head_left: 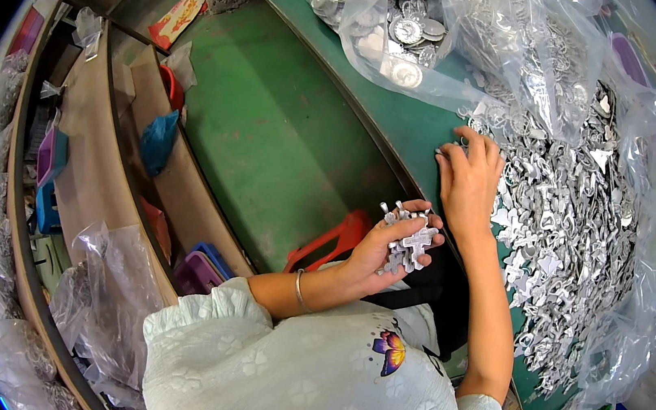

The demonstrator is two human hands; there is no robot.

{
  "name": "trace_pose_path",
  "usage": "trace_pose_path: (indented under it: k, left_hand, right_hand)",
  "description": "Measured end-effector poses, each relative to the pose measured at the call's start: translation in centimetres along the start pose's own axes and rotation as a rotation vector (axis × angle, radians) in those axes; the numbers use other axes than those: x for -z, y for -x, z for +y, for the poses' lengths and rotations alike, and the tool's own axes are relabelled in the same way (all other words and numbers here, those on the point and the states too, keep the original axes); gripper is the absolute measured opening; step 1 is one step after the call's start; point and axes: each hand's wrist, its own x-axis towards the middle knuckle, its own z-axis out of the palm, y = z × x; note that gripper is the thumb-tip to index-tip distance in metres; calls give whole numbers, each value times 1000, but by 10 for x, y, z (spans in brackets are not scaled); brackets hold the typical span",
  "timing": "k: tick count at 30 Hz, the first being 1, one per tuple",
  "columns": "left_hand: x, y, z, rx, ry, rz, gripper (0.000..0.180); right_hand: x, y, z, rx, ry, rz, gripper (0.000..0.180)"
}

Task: The person sorts through a large pile of small silver-colored cross-shaped decorative items, picking up individual pieces, turning them over, and collecting several in their hand.

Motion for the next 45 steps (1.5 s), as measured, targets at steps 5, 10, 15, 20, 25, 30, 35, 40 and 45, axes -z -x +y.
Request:
trace_pose_path:
  k: [5,10,15,20,25,30,35,40,45]
  left_hand:
    - [3,2,1,-27,-44,46,26]
    - [-1,2,-3,-6,-43,56,26]
    - [-1,-1,-9,63,-19,53,28]
    - [-2,-1,-13,79,8,10,29]
    - [-11,-1,-19,101,-49,68,32]
    - [-8,-4,-27,139,-14,26,30]
    - [-11,-3,-34,158,-66,48,29]
    - [-15,-2,-39,175,-112,46,28]
    - [-17,2,-44,186,-132,44,28]
  right_hand:
    - [23,19,7,-464,-686,214,9]
    - [68,54,19,-996,-1320,211,15]
    - [91,86,25,-1040,-1428,265,19]
    - [118,118,30,-1078,-1582,422,17]
    - [156,155,34,-1065,-1396,491,38]
    - [192,207,52,-984,-877,970,35]
    - [221,254,84,-818,-458,1456,35]
    - [258,265,136,-854,-323,1529,31]
    - [268,306,183,-1061,859,572,24]
